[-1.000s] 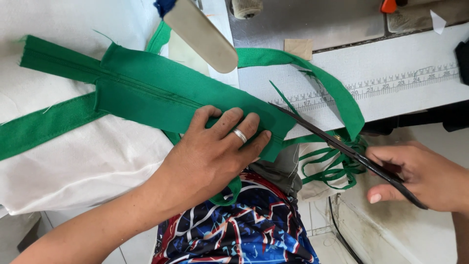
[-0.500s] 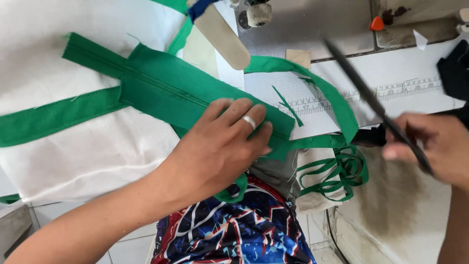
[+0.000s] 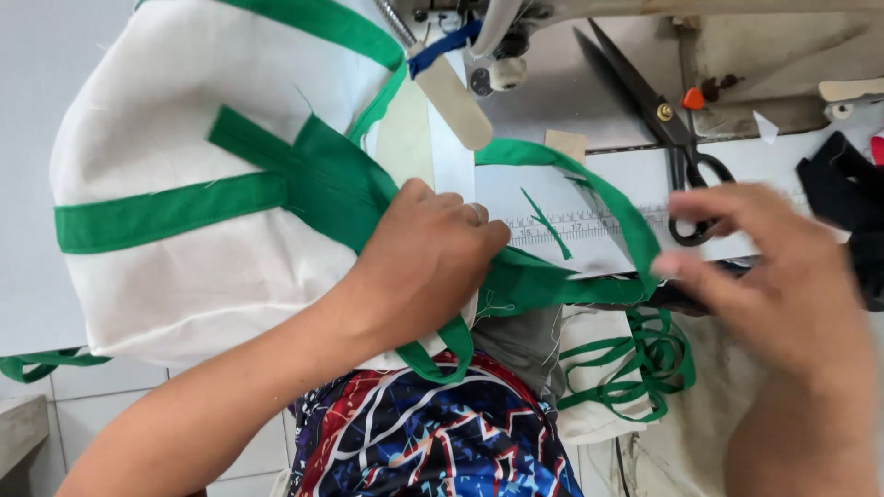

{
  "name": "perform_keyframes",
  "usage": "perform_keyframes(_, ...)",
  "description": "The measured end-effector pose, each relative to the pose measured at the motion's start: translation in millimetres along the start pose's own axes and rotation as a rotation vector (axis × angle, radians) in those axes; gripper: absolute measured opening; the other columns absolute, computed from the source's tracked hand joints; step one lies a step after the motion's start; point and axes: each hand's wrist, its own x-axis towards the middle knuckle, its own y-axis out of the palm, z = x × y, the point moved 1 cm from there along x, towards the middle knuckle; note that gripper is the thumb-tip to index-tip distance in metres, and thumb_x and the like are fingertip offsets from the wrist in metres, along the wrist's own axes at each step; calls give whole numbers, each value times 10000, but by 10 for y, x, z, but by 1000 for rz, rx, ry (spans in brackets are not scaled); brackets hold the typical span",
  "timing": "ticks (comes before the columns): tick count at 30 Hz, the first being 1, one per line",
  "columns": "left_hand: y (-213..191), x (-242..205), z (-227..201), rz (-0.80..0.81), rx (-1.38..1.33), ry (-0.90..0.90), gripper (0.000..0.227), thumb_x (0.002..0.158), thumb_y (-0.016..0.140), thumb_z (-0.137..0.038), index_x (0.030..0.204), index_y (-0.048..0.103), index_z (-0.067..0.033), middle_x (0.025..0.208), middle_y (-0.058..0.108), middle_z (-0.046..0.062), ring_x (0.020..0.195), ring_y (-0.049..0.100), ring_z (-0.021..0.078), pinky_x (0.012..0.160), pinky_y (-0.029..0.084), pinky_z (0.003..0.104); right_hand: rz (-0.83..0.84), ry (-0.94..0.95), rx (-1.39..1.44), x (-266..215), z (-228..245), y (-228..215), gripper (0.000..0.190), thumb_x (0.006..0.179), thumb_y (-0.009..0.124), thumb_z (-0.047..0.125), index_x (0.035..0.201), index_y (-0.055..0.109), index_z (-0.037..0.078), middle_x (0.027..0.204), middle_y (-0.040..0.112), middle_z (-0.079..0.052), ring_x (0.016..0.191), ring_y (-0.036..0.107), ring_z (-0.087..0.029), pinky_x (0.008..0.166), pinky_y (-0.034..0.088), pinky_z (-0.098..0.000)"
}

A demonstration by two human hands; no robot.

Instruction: Trimming excess fabric with scissors and aligning straps on a canvas bag at a sewing machine station.

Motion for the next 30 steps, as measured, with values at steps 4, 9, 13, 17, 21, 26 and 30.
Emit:
perform_keyframes(4,-292,56,-325,-48,-135,-63,214,697,710,-199,724,513,-120,646,561,66,636,549,351,529,340,470,28,-122,269,-127,227,219,727,626,735,389,1263,546,95,1170,651,-82,1033,609,-190,801,497,-309)
perform_keyframes(9,-646,137,-681,-277,-353,10,233,888,569,-146,722,430,-60,601,429,108,564,453,348,506,295,466,-450,-245,575,-256,466,37,149,828,613,37,907,566,-81,811,607,-173,719,593,-272,758,492,-375)
perform_keyframes(13,-783,218,-821,-360,-409,68,267,918,555,-85,697,410,-45,609,394,99,558,419,320,500,275,444,-451,-148,641,-315,633,-186,548,659,655,289,1029,549,-101,873,606,-153,824,595,-293,789,502,-364)
perform_keyframes(17,-909,267,-839,-349,-662,73,125,903,556,-102,850,477,-20,727,477,118,653,465,291,581,363,399,-416,-243,407,-190,869,-344,146,825,590,19,847,579,-125,712,579,-179,636,555,-268,625,441,-335)
perform_keyframes(21,-954,297,-778,-371,-751,72,252,921,584,-258,1027,536,-35,879,584,75,784,543,214,654,512,294,-319,-159,351,-150,1106,-416,52,835,611,-53,817,622,-100,690,590,-167,620,552,-233,571,417,-296)
perform_keyframes(26,-944,328,-739,-447,-780,145,188,994,462,-150,924,567,-10,774,584,65,706,527,226,651,429,329,-233,-463,133,-13,1037,-436,76,838,668,0,796,617,-39,724,619,-143,621,568,-251,629,476,-330)
perform_keyframes(30,-960,310,-747,-514,-844,61,184,987,468,-118,854,561,-31,775,616,51,695,570,198,670,459,300,-302,-531,154,28,1048,-360,36,871,617,-55,842,634,-43,717,578,-161,606,497,-256,612,408,-333)
